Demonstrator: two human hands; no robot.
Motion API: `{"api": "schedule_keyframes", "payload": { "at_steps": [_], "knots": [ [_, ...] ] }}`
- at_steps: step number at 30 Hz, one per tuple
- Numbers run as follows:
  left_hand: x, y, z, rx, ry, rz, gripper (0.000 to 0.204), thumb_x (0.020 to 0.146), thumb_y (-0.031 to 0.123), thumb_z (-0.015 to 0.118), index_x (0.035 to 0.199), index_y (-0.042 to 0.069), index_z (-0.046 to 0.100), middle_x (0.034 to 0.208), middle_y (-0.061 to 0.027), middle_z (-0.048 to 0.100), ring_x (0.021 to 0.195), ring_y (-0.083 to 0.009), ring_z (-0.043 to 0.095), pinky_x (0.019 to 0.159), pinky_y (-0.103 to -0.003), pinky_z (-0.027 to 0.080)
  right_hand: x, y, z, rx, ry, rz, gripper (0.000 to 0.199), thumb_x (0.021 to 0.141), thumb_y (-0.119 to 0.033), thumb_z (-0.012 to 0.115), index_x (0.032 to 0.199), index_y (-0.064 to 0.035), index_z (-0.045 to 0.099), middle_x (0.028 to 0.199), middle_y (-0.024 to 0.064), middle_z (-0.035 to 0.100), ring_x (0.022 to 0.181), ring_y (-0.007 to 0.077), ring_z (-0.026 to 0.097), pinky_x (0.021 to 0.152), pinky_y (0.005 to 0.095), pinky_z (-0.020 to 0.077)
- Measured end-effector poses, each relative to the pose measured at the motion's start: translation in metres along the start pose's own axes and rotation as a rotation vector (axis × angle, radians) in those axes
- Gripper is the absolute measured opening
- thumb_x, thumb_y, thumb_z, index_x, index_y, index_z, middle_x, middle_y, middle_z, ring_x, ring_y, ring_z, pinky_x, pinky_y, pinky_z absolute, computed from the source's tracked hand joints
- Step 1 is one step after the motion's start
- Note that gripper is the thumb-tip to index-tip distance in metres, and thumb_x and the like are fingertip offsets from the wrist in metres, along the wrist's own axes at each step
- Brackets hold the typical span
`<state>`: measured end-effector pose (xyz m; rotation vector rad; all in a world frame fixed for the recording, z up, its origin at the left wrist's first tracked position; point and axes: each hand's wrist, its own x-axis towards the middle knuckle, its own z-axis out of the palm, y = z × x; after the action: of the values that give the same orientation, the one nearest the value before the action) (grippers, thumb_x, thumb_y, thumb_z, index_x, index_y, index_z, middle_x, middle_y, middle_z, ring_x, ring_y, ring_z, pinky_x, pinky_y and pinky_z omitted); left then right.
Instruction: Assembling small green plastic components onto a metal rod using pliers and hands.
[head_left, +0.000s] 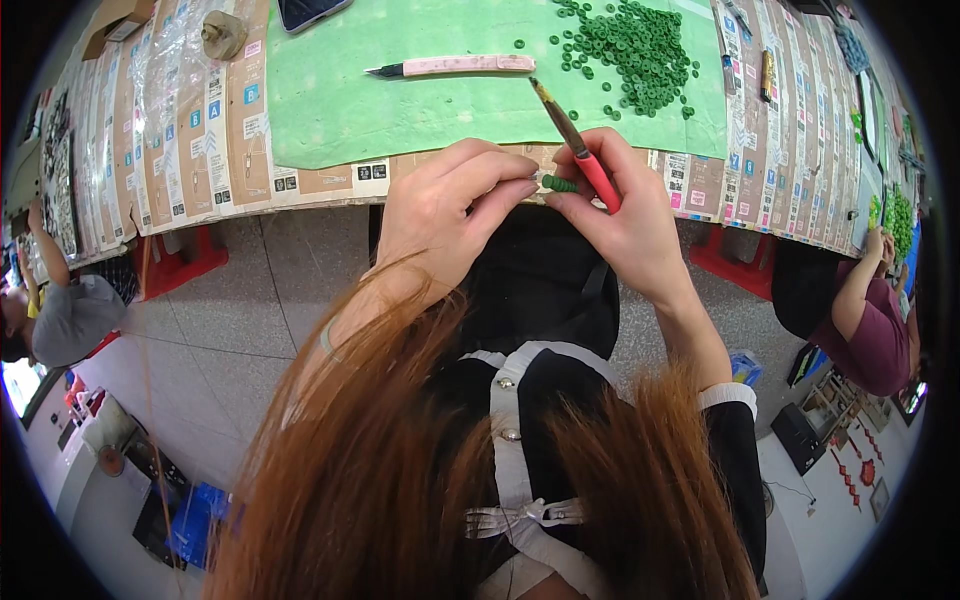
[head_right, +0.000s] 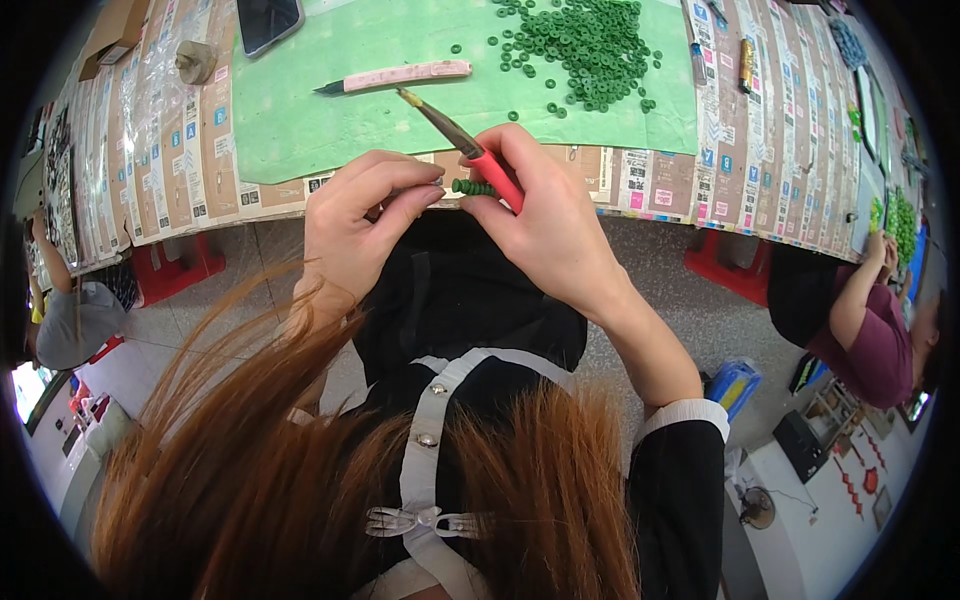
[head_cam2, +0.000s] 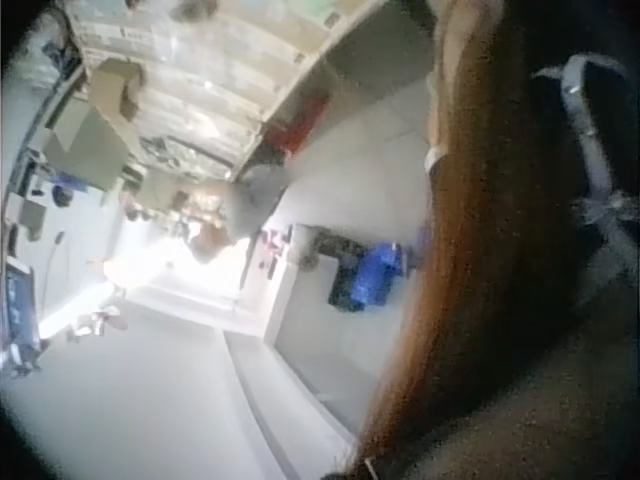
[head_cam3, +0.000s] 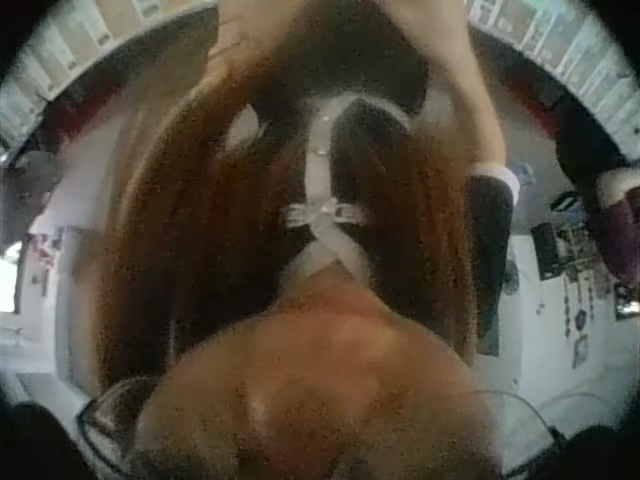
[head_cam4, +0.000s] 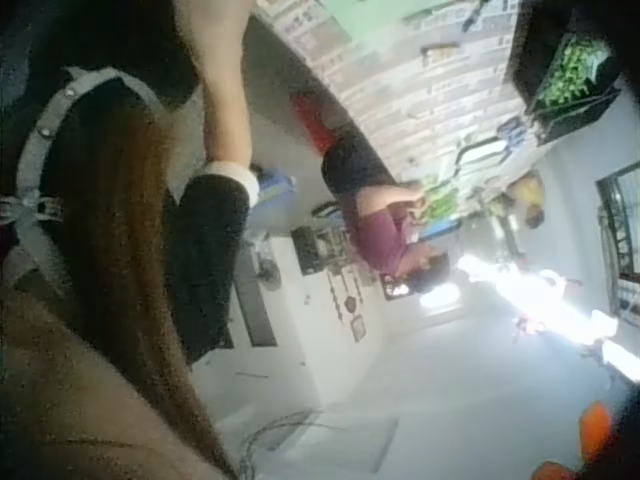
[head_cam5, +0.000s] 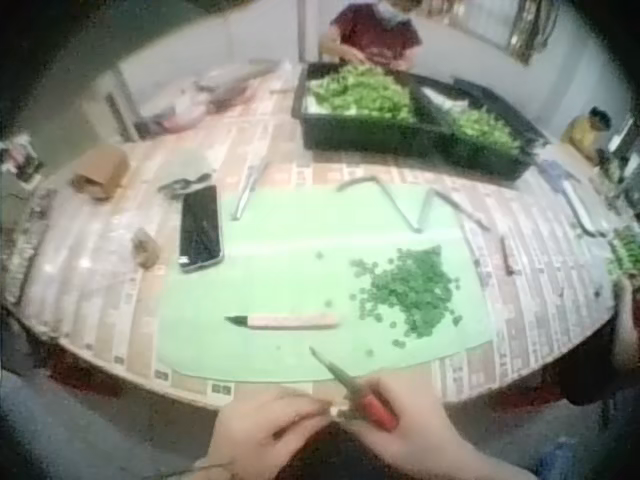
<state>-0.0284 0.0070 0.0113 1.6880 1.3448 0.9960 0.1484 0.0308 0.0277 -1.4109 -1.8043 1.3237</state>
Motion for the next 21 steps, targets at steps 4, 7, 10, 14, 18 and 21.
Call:
{"api": "schedule_keyframes", "payload": {
  "at_steps": [4,7,10,14,18,21],
  "knots": [
    [-0.001,0.001,-0.002,-0.019,-0.023,-0.045,0.013,0.08,0.003,0.064,0.092,0.002,0.064,0.084,-0.0054,0.061,0.073,-0.013,0.058,0.062,-0.023,0.044,0.001,-0.008,-0.004,-0.01,-0.04,0.013,0.027,0.074,-0.008,0.067,0.095,-0.0005,0.053,0.079,0.0115,0.059,0.075,0.0219,0.057,0.068,0.0317,0.0444],
    [-0.003,0.003,0.0,-0.617,0.216,-0.424,0.014,0.089,0.008,0.054,0.102,0.004,0.059,0.087,-0.0027,0.06,0.076,-0.0115,0.056,0.069,-0.023,0.044,0.002,-0.011,-0.006,0.048,-0.126,0.094,0.025,0.075,-0.011,0.067,0.094,-0.0004,0.055,0.08,0.0113,0.06,0.073,0.0209,0.057,0.067,0.0308,0.0442],
    [0.005,-0.015,-0.007,-1.357,0.288,-0.238,0.016,0.093,0.011,0.047,0.108,0.006,0.052,0.093,-0.0029,0.055,0.082,-0.0133,0.054,0.08,-0.028,0.044,0.004,-0.011,-0.005,0.155,-0.177,0.189,0.025,0.075,-0.014,0.068,0.092,-0.0005,0.056,0.078,0.0084,0.059,0.069,0.0167,0.055,0.066,0.0286,0.0436],
    [0.008,-0.004,0.001,-1.609,0.463,-0.246,0.012,0.094,0.013,0.044,0.106,0.01,0.045,0.094,-0.0038,0.052,0.085,-0.017,0.054,0.091,-0.039,0.043,0.0,-0.006,0.008,0.087,-0.127,0.094,0.027,0.074,-0.013,0.069,0.094,-0.0014,0.056,0.075,0.005,0.056,0.068,0.0132,0.051,0.065,0.0265,0.0428],
    [0.004,0.0,0.01,-1.628,0.434,-0.208,0.011,0.094,0.013,0.046,0.104,0.01,0.043,0.094,-0.0048,0.054,0.089,-0.0201,0.055,0.096,-0.042,0.04,0.002,-0.018,0.007,0.174,-0.143,0.179,0.029,0.072,-0.011,0.071,0.095,-0.0022,0.054,0.074,0.0052,0.054,0.069,0.0111,0.051,0.066,0.024,0.0426],
    [0.001,0.002,0.008,-1.607,0.439,-0.214,0.012,0.093,0.012,0.047,0.104,0.01,0.044,0.098,-0.0076,0.057,0.095,-0.0236,0.056,0.095,-0.042,0.041,0.002,-0.017,0.007,0.151,-0.113,0.125,0.028,0.072,-0.009,0.071,0.094,-0.0023,0.054,0.076,0.005,0.055,0.069,0.0103,0.052,0.066,0.0228,0.0427]
  ]
}}
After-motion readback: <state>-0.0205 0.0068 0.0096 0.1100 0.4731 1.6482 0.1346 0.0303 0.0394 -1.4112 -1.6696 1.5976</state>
